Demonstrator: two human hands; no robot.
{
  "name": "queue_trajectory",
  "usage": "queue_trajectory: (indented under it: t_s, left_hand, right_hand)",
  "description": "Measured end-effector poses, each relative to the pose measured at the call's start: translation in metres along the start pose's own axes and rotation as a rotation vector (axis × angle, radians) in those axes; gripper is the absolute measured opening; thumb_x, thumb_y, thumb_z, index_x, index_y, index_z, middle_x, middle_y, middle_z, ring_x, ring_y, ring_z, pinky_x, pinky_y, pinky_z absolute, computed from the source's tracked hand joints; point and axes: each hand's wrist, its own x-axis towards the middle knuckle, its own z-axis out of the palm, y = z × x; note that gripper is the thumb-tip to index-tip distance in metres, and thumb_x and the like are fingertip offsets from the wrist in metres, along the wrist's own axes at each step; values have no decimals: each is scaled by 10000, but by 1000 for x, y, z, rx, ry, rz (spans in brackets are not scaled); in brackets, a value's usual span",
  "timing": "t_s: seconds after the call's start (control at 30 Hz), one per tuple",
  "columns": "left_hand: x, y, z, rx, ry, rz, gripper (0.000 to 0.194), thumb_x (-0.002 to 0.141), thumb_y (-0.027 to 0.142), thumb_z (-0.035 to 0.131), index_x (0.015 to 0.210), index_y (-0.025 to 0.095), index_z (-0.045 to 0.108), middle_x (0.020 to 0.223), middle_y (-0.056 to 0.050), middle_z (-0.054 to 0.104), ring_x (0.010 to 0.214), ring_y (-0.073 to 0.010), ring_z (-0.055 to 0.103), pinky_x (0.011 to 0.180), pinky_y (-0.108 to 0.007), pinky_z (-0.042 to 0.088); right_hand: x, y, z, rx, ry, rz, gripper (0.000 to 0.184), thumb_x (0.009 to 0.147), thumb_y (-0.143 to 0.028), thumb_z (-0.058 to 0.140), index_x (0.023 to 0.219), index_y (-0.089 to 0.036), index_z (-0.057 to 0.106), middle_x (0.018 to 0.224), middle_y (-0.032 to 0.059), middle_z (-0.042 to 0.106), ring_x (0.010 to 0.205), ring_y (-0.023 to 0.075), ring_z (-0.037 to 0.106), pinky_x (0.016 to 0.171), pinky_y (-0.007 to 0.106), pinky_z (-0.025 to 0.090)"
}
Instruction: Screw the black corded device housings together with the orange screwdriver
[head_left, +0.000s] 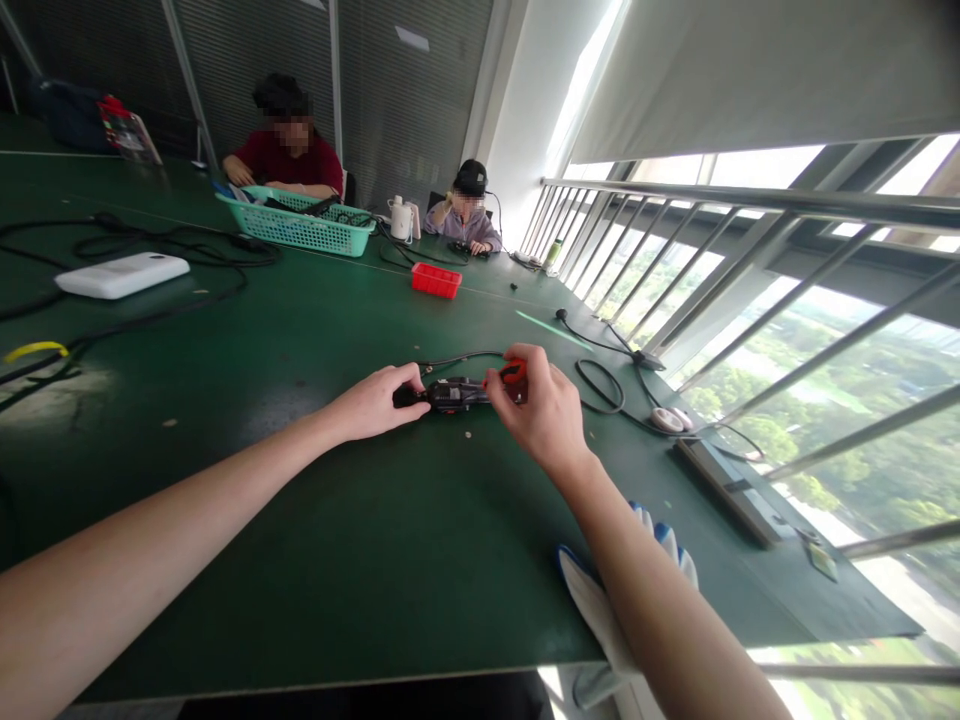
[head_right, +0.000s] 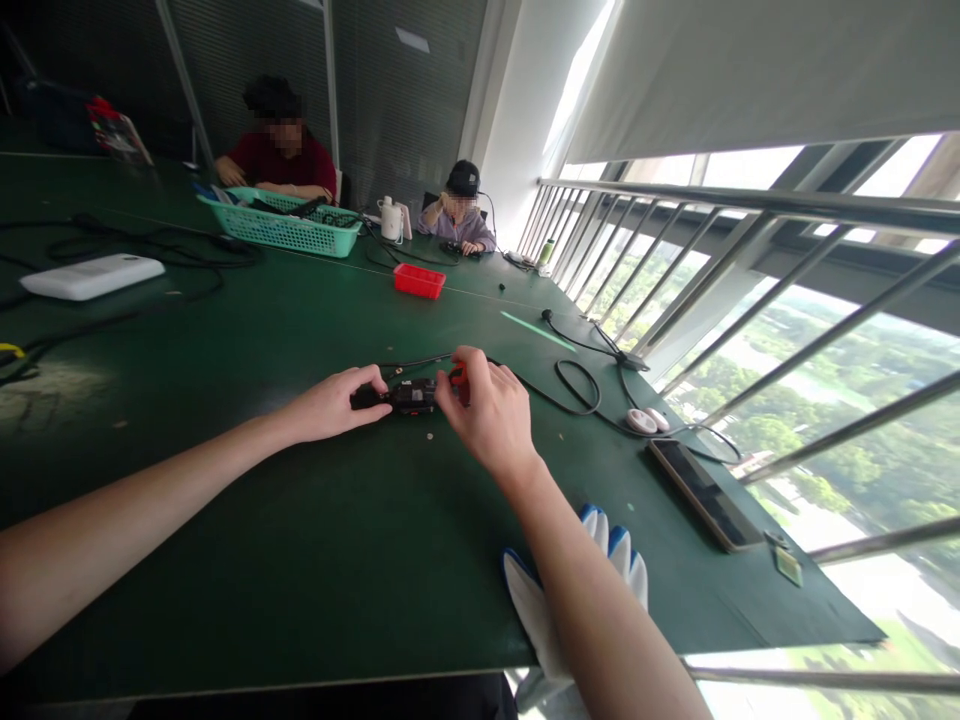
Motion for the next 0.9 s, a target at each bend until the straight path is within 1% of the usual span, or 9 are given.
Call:
queue_trajectory:
  t_s: [0.07, 0.2, 0.4, 0.47, 0.6, 0.7, 0.77, 0.83, 0.9]
  left_hand:
    - [0, 0, 0, 4, -3, -6, 251, 876, 477, 638, 989, 258, 589, 1045, -35, 667, 923, -240, 630, 790, -335, 445]
    - [-1, -1, 0, 5, -4, -15, 258, 876, 482, 640, 992, 257, 590, 1051, -36, 669, 926, -240, 632, 782, -330, 445]
    - [0, -1, 0, 14, -6, 2, 262, 888, 482, 636, 1000, 250, 587, 1060, -31, 670, 926, -229, 634, 780, -316, 442]
    - [0, 0, 0, 16, 0, 3, 260, 889, 477, 639, 997, 247, 585, 1048, -28, 667, 918, -226, 635, 781, -315, 443]
    - [0, -1, 0, 23, -1, -13, 265, 888, 483, 647, 995, 248, 587, 1016, -25, 668, 889, -222, 640, 767, -314, 451]
    - [0, -4, 0, 21, 4, -6, 282, 890, 507, 650, 1001, 251, 605, 1045, -24, 687, 909, -230, 648, 774, -322, 460]
    - [1, -7, 1, 8, 9, -2, 286, 897, 521, 648, 999, 254, 627, 1070, -20, 704, 933, -238, 657, 790, -333, 470]
    - [2, -8, 1, -10, 14, 12, 276, 911, 520, 640, 995, 258, 652, 1093, -16, 716, 966, -246, 668, 823, -348, 486]
    - [3, -8, 3, -11, 25, 53, 258, 931, 504, 623, 1000, 262, 676, 1110, -18, 723, 1012, -252, 672, 880, -370, 499]
  right_hand:
    - [-1, 1, 0, 0, 66, 46, 201, 948, -378, 564, 1083, -236, 520, 755, -10, 656, 643, 170, 613, 668, 302, 479]
    - [-2, 5, 2, 32, 173, 132, 227, 949, -390, 563, 1100, -232, 502, 791, 3, 666, 660, 176, 639, 645, 298, 483]
    - [-3, 5, 11, -1, 81, 135, 197, 957, -363, 565, 1092, -233, 503, 760, -15, 658, 664, 177, 643, 687, 307, 488]
    - [-4, 3, 13, -9, 83, 115, 224, 934, -329, 586, 1117, -230, 503, 807, 0, 667, 717, 193, 649, 724, 328, 500]
    - [-4, -1, 11, 48, 73, 14, 279, 906, -258, 605, 1163, -234, 500, 988, 48, 685, 911, 230, 648, 875, 399, 507]
    - [-2, 1, 4, 190, 112, -69, 208, 960, -196, 520, 1158, -251, 487, 1091, 58, 666, 1012, 214, 639, 925, 395, 506]
    - [0, 6, 0, 215, 125, -92, 205, 969, -148, 452, 1143, -248, 497, 1126, 72, 640, 1042, 207, 627, 906, 374, 515]
    - [1, 14, 0, 138, 23, -70, 205, 968, -148, 435, 1116, -240, 543, 1098, 73, 637, 992, 205, 626, 846, 347, 521]
    - [1, 23, 5, 35, -183, -58, 198, 980, -225, 490, 1145, -241, 598, 1112, 68, 659, 969, 208, 626, 793, 327, 522]
